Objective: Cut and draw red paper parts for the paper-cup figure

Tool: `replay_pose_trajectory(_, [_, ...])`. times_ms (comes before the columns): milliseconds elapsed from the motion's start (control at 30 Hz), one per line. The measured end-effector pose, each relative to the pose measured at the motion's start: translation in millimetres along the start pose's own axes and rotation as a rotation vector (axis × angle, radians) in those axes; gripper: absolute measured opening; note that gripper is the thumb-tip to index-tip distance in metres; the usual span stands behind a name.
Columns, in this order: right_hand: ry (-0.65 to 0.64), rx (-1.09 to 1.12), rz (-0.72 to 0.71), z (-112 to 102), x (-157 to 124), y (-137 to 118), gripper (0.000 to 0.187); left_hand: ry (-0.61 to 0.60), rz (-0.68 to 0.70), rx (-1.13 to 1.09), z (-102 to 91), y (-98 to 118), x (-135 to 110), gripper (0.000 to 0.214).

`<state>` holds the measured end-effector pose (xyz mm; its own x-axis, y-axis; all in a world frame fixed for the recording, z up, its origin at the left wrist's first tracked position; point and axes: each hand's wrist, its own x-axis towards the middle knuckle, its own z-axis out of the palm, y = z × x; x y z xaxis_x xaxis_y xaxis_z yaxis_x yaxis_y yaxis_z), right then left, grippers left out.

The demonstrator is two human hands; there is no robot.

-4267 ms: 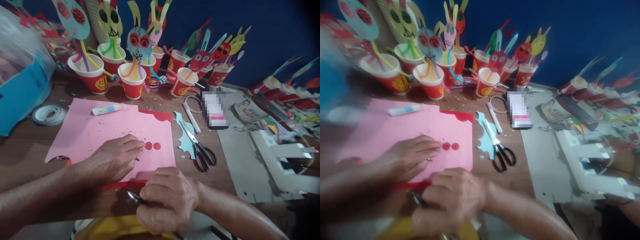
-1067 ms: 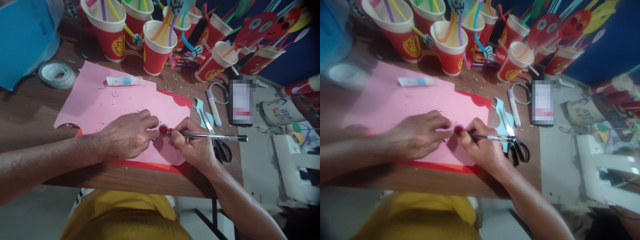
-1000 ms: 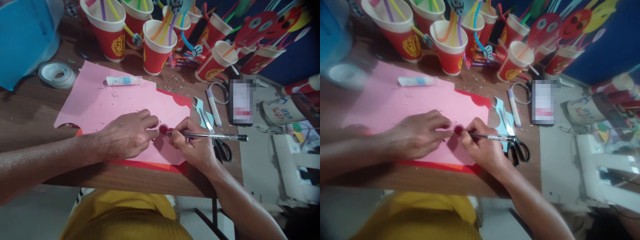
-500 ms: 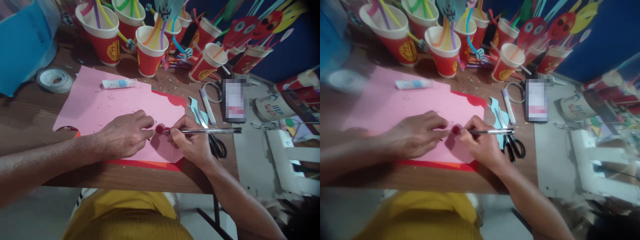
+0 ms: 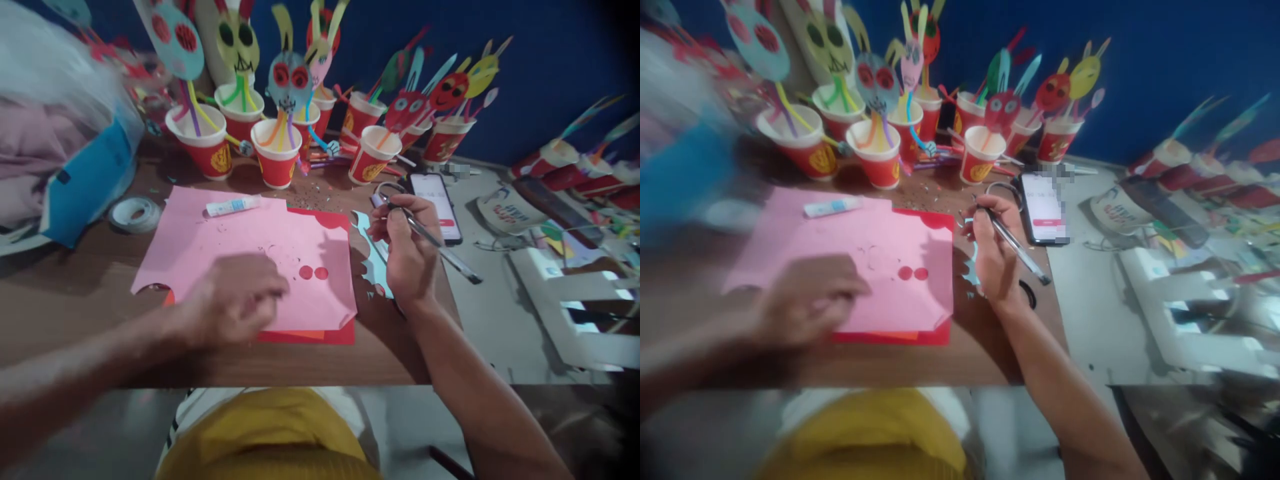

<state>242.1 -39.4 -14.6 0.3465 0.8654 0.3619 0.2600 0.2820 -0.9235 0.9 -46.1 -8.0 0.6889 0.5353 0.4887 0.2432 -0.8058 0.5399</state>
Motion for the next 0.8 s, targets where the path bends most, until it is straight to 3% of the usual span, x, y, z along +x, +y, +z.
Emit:
replay_pose_trajectory(100, [0.028, 0.040, 0.083, 0, 6, 6, 0.014, -0.268, 0.100, 0.068, 9.8, 38, -5, 0.011])
replay_pose_trajectory(233, [-0.030, 0.151, 0.143, 3, 3, 9, 0.017, -0.504, -0.028, 0.234, 24.6, 63, -3, 0.014])
replay_pose_trajectory(467, [-0.176, 0.192, 0.185, 3, -12, -10, 0.007, -0.525, -0.046, 0.650, 38.3, 60, 11, 0.038])
replay_pose_trajectory(633, [-0.306, 0.081, 0.196, -1, -26, -19, 0.013, -0.576, -0.038, 0.731, 44.6, 53, 14, 0.041])
replay_pose_trajectory(800, [-0.416, -0.073, 0.257, -6, -47, -6, 0.012, -0.542, -0.002, 0.779, 50.6, 50, 12, 0.034])
